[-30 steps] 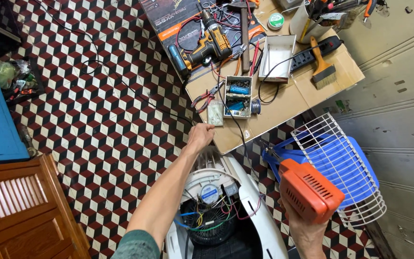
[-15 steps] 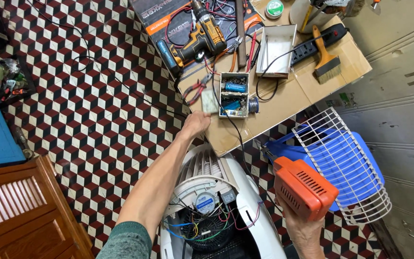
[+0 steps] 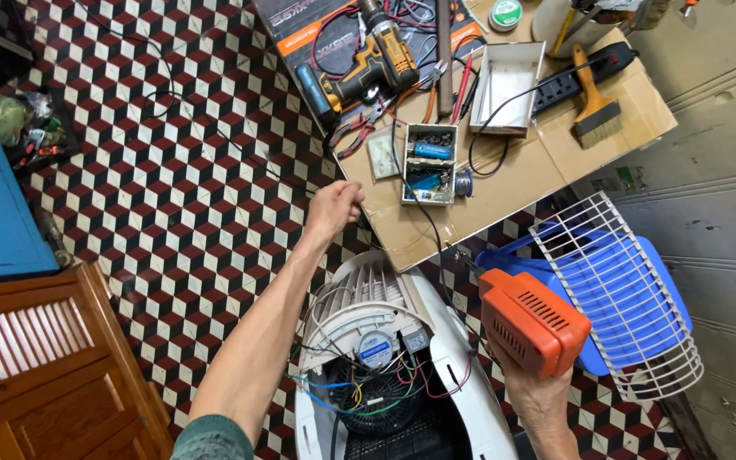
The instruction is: Repairing the electrical components and wiring of an air cooler appliance using soldering and diagnostic tools.
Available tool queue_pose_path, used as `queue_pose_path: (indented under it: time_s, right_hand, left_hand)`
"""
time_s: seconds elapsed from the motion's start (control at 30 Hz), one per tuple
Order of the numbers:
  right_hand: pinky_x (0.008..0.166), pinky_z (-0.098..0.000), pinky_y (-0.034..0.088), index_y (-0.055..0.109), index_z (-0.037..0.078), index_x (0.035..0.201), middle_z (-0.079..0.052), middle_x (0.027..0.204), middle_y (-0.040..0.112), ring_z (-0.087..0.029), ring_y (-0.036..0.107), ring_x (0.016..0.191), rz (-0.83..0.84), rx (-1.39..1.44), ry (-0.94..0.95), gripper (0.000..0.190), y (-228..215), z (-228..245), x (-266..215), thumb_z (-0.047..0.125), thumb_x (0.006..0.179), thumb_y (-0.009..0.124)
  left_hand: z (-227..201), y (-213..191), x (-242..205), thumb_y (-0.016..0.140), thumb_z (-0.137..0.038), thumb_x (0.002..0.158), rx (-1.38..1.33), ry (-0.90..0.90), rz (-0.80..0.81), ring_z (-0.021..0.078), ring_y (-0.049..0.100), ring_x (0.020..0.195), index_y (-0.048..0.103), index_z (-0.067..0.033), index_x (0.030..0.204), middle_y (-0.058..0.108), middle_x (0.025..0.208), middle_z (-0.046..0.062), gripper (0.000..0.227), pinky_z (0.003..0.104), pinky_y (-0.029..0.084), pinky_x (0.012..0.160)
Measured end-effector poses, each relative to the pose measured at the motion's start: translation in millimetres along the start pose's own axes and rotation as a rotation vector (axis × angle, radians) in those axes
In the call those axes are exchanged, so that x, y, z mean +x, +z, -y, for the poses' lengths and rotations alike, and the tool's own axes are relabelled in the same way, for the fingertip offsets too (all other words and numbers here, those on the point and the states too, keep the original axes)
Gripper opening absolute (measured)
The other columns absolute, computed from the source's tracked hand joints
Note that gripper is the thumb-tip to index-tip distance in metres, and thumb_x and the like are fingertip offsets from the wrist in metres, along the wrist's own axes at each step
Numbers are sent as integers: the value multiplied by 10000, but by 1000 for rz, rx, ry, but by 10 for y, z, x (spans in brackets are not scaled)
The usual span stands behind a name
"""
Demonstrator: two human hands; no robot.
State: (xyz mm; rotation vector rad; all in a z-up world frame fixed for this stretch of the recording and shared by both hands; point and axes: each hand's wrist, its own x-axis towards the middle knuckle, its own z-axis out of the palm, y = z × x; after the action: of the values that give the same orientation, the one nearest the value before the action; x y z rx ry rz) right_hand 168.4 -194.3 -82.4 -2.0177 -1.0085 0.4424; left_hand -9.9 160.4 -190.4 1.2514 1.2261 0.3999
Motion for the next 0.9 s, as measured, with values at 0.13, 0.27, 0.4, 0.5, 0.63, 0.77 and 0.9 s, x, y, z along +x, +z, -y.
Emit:
queue_pose_path:
  time_s: [0.13, 0.27, 0.4, 0.5, 0.63, 0.77, 0.9]
  right_hand:
    - [886, -358, 597, 597, 64, 1273, -108, 1188, 674, -221, 699, 1015, 23, 72, 93, 537, 22, -123, -83, 97, 786, 819]
    - [876, -360, 581, 597, 53, 1296, -108, 1198, 674, -209, 689, 1013, 8, 125, 46, 546, -79, 107, -86, 82, 787, 793]
    - [678, -349, 610, 649, 62, 1245, -93, 907, 748, -202, 737, 752, 102, 199, 396, 470, -242, 496, -63, 52, 794, 778]
    - [567, -333, 519, 663, 21, 1237, -94, 819, 707, -188, 646, 656, 63, 377, 436, 402, -262, 647, -162, 44, 847, 758]
    - [609, -339, 565, 682, 16, 1183, -92, 850, 733, -187, 687, 693, 50, 283, 466, 342, -277, 836, -163, 60, 853, 756]
    - [597, -350, 598, 643, 0, 1207, -143, 866, 740, -206, 698, 674, 92, 456, 357, 361, -344, 1006, -159, 45, 854, 704]
    - [560, -391, 600, 603, -38, 1239, -201, 894, 726, -234, 684, 657, 52, 657, 371, 403, -435, 1092, -169, 28, 845, 657]
  left_hand:
    - [4, -128, -413, 566, -250, 1057, -17, 36, -97, 80, 628, 681, 722, -18, 1264, 773, 951, 86, 348, 243, 552, 628]
    - [-104, -176, -1000, 601, -262, 970, -13, -10, -36, 106, 694, 768, 633, -91, 1313, 784, 1056, 93, 385, 270, 617, 725]
    - [-31, -169, -1489, 599, -231, 986, -146, 90, 35, 148, 739, 966, 619, -43, 1289, 758, 1170, 101, 357, 295, 621, 879]
    - [-180, -64, -1781, 580, -222, 1010, -219, 139, 50, 179, 749, 1008, 602, -13, 1272, 770, 1166, 129, 336, 318, 628, 904]
    - [-312, 76, -1878, 550, -250, 1015, 32, 158, -41, 160, 740, 1008, 597, -53, 1263, 736, 1180, 96, 320, 316, 631, 870]
    - [-403, 77, -2076, 554, -203, 1006, -85, 262, -96, 194, 726, 1008, 586, -35, 1283, 698, 1177, 122, 325, 328, 643, 858]
    - [-301, -8, -2294, 577, -203, 972, -237, 124, -230, 174, 727, 902, 608, -54, 1262, 727, 1112, 89, 328, 307, 649, 733]
